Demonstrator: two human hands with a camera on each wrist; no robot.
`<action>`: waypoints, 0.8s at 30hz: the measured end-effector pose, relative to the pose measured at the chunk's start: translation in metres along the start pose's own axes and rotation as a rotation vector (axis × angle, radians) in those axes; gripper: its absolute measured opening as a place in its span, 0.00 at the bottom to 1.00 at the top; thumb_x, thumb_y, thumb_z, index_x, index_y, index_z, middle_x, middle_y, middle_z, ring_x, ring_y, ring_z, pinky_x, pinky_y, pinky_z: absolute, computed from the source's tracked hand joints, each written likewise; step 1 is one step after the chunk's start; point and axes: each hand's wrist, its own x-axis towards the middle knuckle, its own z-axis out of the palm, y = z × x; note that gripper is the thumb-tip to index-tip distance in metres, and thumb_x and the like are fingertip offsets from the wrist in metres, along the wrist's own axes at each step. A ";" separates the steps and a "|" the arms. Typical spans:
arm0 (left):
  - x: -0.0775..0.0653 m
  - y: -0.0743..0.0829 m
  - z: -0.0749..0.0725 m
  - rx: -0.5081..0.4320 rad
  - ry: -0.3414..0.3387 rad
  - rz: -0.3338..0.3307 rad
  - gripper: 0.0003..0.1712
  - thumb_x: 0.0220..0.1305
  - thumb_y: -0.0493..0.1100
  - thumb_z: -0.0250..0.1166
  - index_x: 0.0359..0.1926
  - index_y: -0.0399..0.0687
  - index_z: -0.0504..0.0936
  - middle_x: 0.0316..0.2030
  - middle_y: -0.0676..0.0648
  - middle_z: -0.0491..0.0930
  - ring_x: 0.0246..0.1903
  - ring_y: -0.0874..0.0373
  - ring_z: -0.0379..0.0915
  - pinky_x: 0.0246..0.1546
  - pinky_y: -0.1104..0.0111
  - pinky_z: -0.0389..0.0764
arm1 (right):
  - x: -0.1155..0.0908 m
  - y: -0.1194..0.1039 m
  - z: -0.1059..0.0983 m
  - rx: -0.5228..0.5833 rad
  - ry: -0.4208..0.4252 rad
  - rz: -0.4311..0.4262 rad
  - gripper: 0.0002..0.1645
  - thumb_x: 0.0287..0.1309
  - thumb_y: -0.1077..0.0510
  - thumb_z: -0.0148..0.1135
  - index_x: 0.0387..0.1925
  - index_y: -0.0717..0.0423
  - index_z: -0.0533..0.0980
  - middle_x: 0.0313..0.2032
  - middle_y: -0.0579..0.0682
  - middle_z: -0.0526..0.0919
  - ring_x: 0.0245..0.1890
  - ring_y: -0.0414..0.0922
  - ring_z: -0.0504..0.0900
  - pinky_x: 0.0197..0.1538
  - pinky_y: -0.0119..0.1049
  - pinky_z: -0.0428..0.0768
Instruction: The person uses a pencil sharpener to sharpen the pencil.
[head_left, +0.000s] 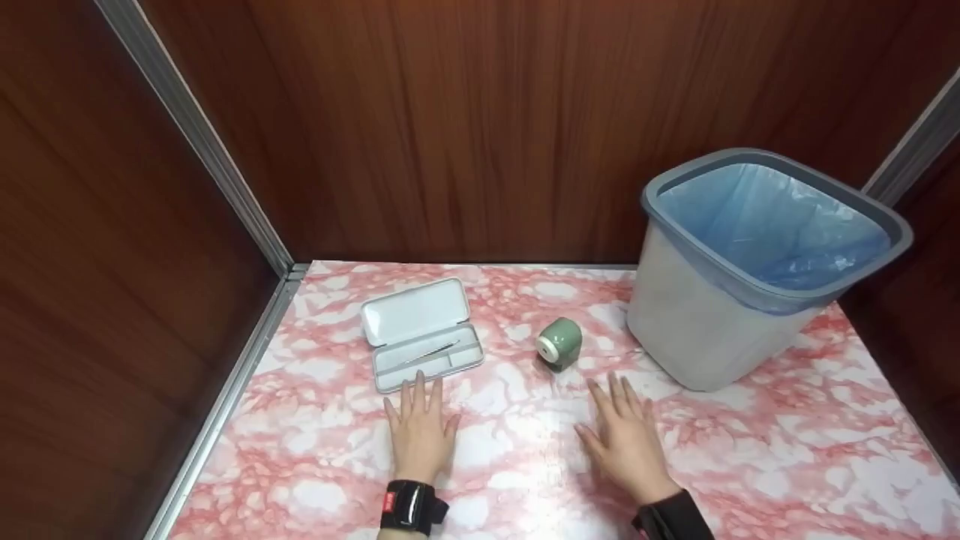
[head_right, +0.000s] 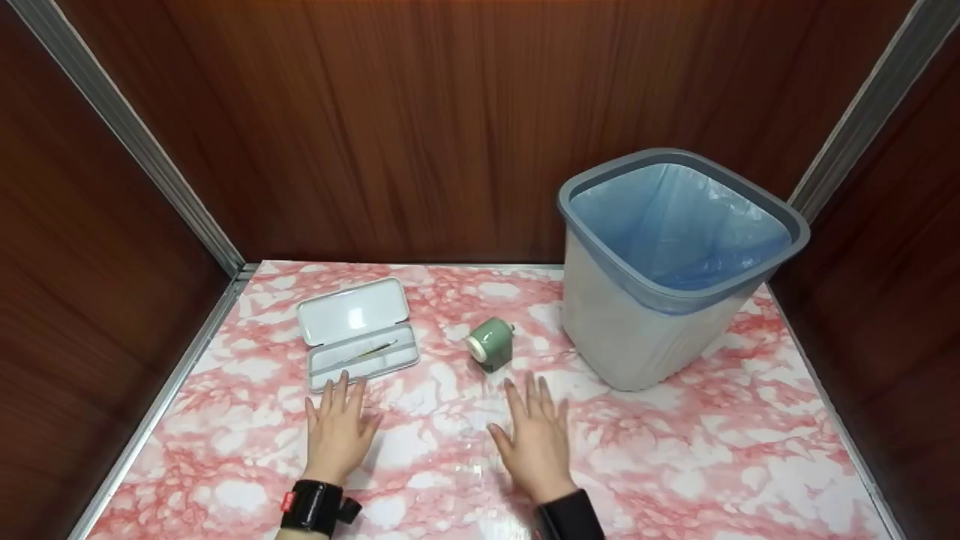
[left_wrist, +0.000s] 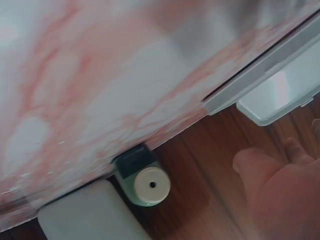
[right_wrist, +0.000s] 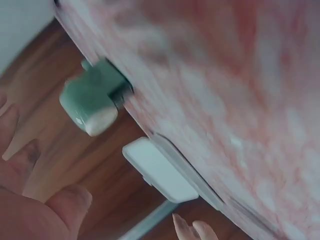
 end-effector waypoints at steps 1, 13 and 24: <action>0.004 -0.004 0.000 -0.002 0.009 -0.009 0.38 0.52 0.56 0.63 0.63 0.51 0.65 0.67 0.40 0.59 0.65 0.38 0.54 0.64 0.38 0.48 | 0.005 -0.006 0.003 0.008 0.008 -0.023 0.39 0.48 0.46 0.64 0.62 0.51 0.65 0.65 0.65 0.61 0.65 0.64 0.59 0.61 0.69 0.52; 0.040 -0.029 0.009 -0.068 -0.045 -0.150 0.27 0.56 0.44 0.61 0.57 0.38 0.71 0.60 0.38 0.68 0.53 0.40 0.67 0.46 0.51 0.69 | 0.063 -0.068 0.056 0.027 -0.067 -0.186 0.30 0.51 0.49 0.62 0.55 0.57 0.71 0.56 0.61 0.74 0.56 0.59 0.71 0.54 0.55 0.72; 0.046 -0.033 0.022 -0.051 -0.101 -0.079 0.20 0.57 0.35 0.52 0.51 0.36 0.74 0.51 0.38 0.75 0.48 0.42 0.71 0.47 0.51 0.74 | 0.089 -0.082 0.108 -0.059 -0.400 -0.142 0.38 0.51 0.50 0.61 0.62 0.59 0.63 0.64 0.59 0.64 0.63 0.56 0.65 0.58 0.54 0.69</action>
